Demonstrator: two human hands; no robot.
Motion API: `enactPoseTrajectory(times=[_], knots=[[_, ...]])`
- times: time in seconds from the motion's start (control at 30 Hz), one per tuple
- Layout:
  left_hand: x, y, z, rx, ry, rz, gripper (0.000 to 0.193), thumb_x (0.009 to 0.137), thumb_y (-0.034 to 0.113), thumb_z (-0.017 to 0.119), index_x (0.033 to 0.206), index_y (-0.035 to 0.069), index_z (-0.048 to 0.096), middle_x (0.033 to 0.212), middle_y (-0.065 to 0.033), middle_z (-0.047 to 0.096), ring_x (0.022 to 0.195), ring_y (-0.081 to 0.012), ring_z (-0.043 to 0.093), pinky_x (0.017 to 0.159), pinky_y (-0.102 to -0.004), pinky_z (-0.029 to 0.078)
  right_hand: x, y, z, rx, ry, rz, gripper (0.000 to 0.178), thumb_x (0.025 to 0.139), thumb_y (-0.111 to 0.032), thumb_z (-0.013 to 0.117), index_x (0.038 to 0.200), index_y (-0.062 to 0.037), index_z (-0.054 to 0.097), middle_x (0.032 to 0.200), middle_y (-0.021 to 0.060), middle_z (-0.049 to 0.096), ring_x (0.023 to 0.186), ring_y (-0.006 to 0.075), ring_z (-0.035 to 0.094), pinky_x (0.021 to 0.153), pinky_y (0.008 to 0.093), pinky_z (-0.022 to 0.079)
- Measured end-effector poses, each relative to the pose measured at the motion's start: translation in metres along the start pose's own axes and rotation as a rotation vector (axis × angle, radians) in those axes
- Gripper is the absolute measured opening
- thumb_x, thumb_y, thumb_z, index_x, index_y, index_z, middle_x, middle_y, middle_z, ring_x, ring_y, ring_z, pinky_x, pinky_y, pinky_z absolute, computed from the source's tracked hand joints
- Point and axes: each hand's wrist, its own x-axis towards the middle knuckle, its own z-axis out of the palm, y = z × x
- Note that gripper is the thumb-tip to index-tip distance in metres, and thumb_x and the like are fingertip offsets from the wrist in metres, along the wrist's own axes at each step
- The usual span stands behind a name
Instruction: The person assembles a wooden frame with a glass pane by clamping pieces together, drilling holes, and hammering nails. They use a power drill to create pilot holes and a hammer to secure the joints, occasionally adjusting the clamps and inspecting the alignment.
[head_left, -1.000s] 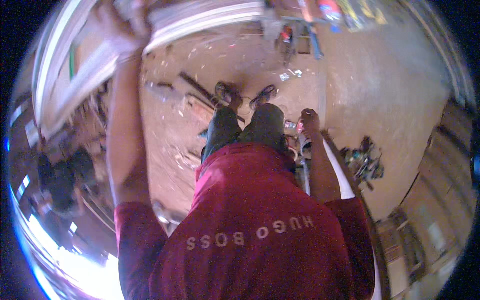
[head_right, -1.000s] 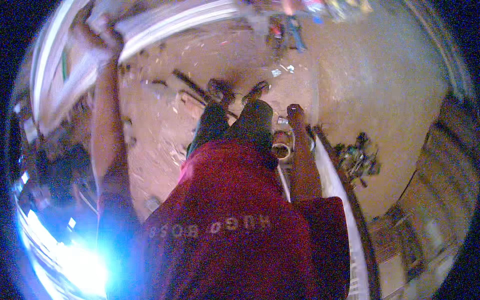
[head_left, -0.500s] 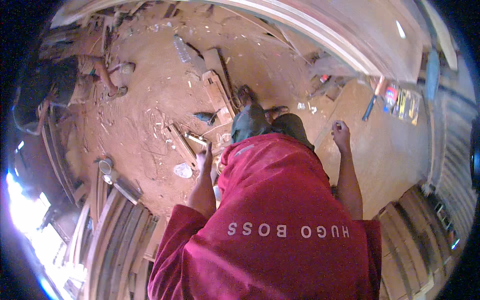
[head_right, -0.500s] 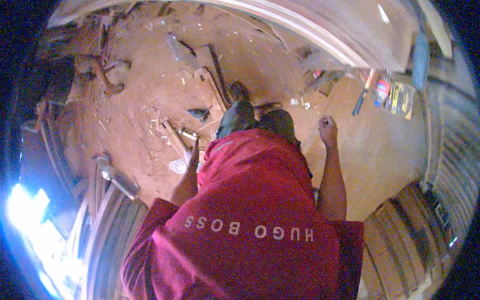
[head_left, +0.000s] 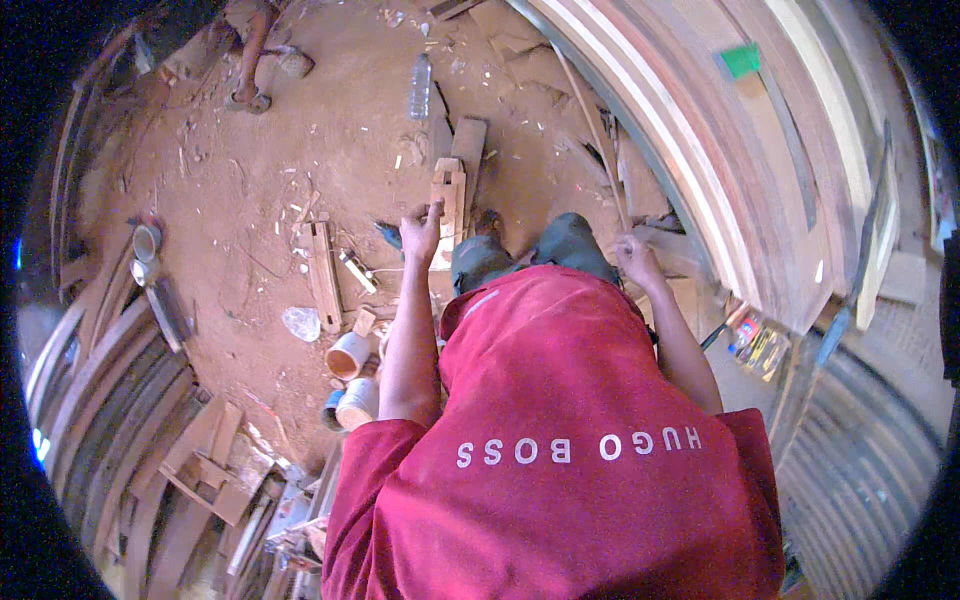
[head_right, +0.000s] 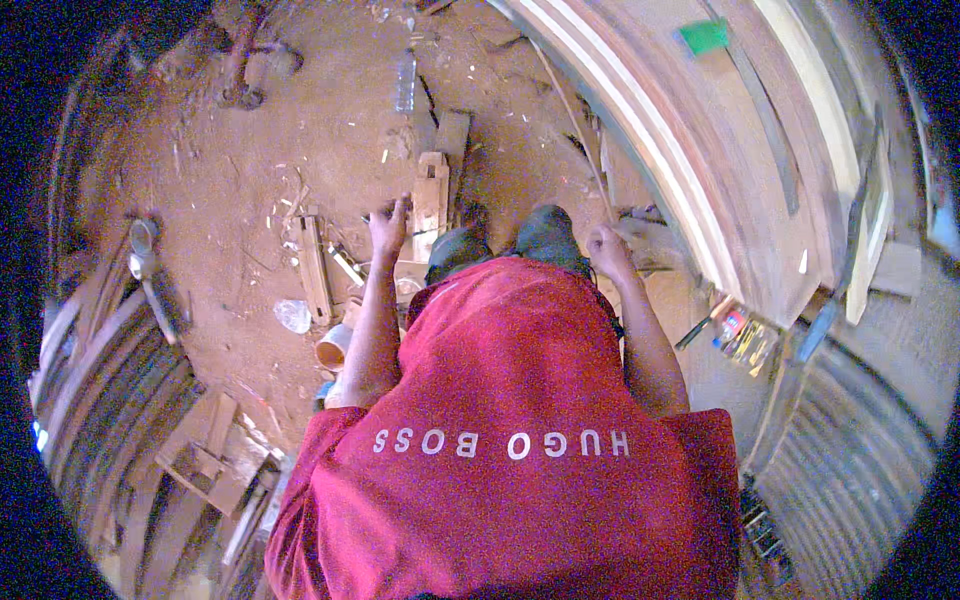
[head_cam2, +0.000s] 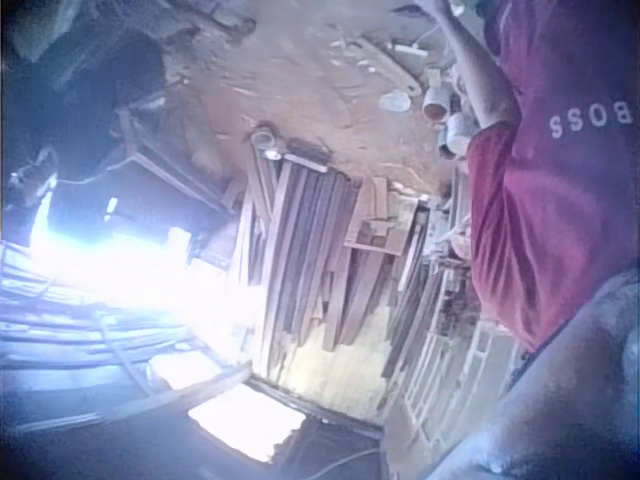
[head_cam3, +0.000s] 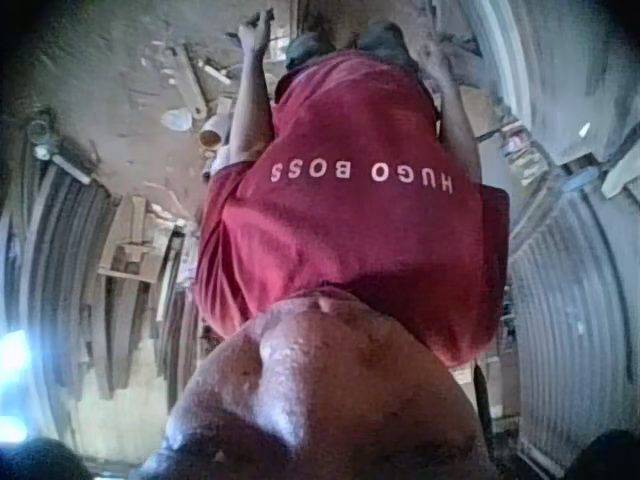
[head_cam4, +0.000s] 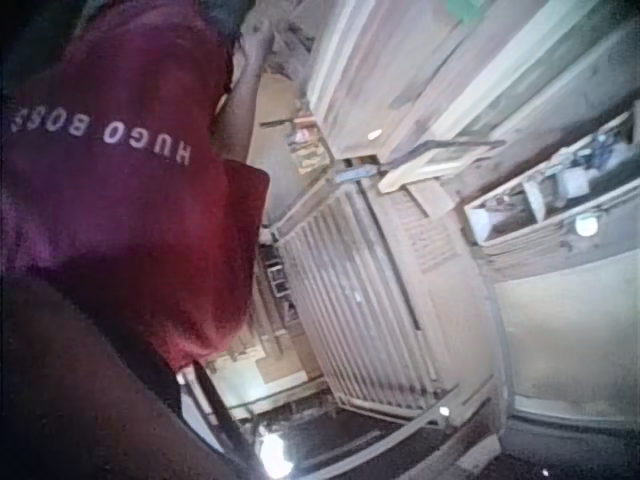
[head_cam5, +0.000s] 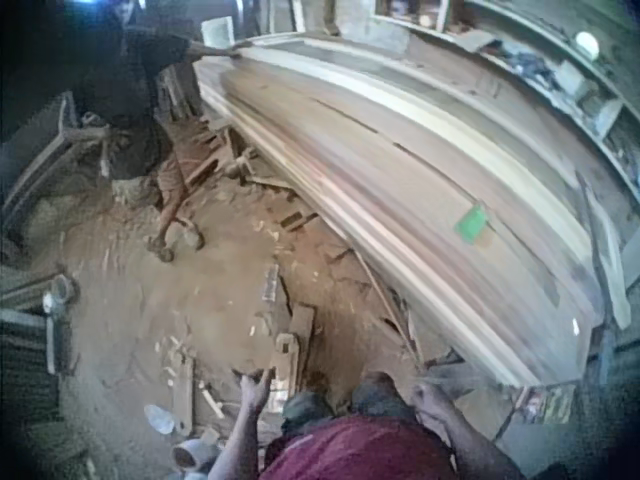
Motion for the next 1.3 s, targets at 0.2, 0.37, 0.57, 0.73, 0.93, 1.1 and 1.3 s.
enactPoseTrajectory(times=[0.2,0.37,0.57,0.73,0.93,1.1,1.3], knots=[[-0.012,-0.081,0.006,-0.250,0.163,-0.137,0.031,0.088,0.027,0.065,0.096,-0.003,0.069,0.086,-0.0166,0.071,0.080,-0.0207,0.068,0.074,-0.0320,0.051,0.108,-0.085,-0.039,-0.180,-0.208,-0.199,0.035,0.091,-0.029,0.059,0.113,-0.0019,0.060,0.107,0.0216,0.067,0.099,0.0305,0.066,0.086,0.0387,0.051],[-0.118,-0.192,-0.001,-0.099,0.305,-0.595,0.035,0.087,0.031,0.064,0.102,-0.001,0.069,0.095,-0.0191,0.071,0.087,-0.0237,0.069,0.080,-0.0330,0.052,0.190,-0.114,0.006,-0.128,-0.438,-0.293,0.034,0.089,-0.027,0.060,0.111,-0.0012,0.061,0.105,0.0199,0.067,0.099,0.0291,0.066,0.086,0.0380,0.051],[-0.214,-0.141,0.069,-0.291,0.472,-0.786,0.033,0.089,0.023,0.062,0.106,-0.006,0.066,0.091,-0.0113,0.069,0.077,-0.0151,0.064,0.071,-0.0310,0.053,0.252,-0.156,0.015,-0.425,-0.557,-0.337,0.034,0.088,-0.029,0.060,0.110,-0.0034,0.062,0.105,0.0206,0.066,0.101,0.0346,0.063,0.088,0.0415,0.049],[-0.195,-0.094,0.113,-0.075,0.221,-0.595,0.028,0.091,0.025,0.062,0.106,0.001,0.067,0.099,-0.0139,0.070,0.093,-0.0230,0.066,0.084,-0.0330,0.050,0.248,-0.147,0.037,-0.446,-0.732,-0.348,0.031,0.089,-0.029,0.058,0.107,-0.0035,0.063,0.103,0.0226,0.065,0.099,0.0372,0.062,0.087,0.0433,0.049],[-0.118,0.003,0.049,-0.304,0.329,-0.608,0.030,0.091,0.024,0.064,0.110,0.000,0.067,0.100,-0.0157,0.070,0.090,-0.0214,0.067,0.082,-0.0331,0.051,0.251,-0.161,0.029,-0.465,-0.586,-0.405,0.031,0.088,-0.025,0.062,0.108,-0.0015,0.063,0.099,0.0195,0.067,0.094,0.0316,0.065,0.083,0.0377,0.050],[-0.139,-0.039,0.014,-0.416,0.435,-0.532,0.030,0.091,0.023,0.063,0.111,0.000,0.066,0.096,-0.0119,0.070,0.087,-0.0182,0.065,0.079,-0.0312,0.051,0.265,-0.156,0.044,-0.516,-0.411,-0.550,0.031,0.088,-0.025,0.063,0.106,-0.0002,0.064,0.096,0.0189,0.068,0.091,0.0302,0.066,0.081,0.0374,0.050],[-0.244,-0.159,0.022,-0.538,0.647,-0.675,0.023,0.091,0.017,0.062,0.106,0.001,0.066,0.088,-0.0065,0.068,0.077,-0.0119,0.063,0.071,-0.0267,0.051,0.260,-0.220,0.110,-0.301,-0.255,-0.640,0.032,0.089,-0.027,0.062,0.103,0.0021,0.066,0.096,0.0195,0.068,0.087,0.0267,0.066,0.081,0.0362,0.050]])
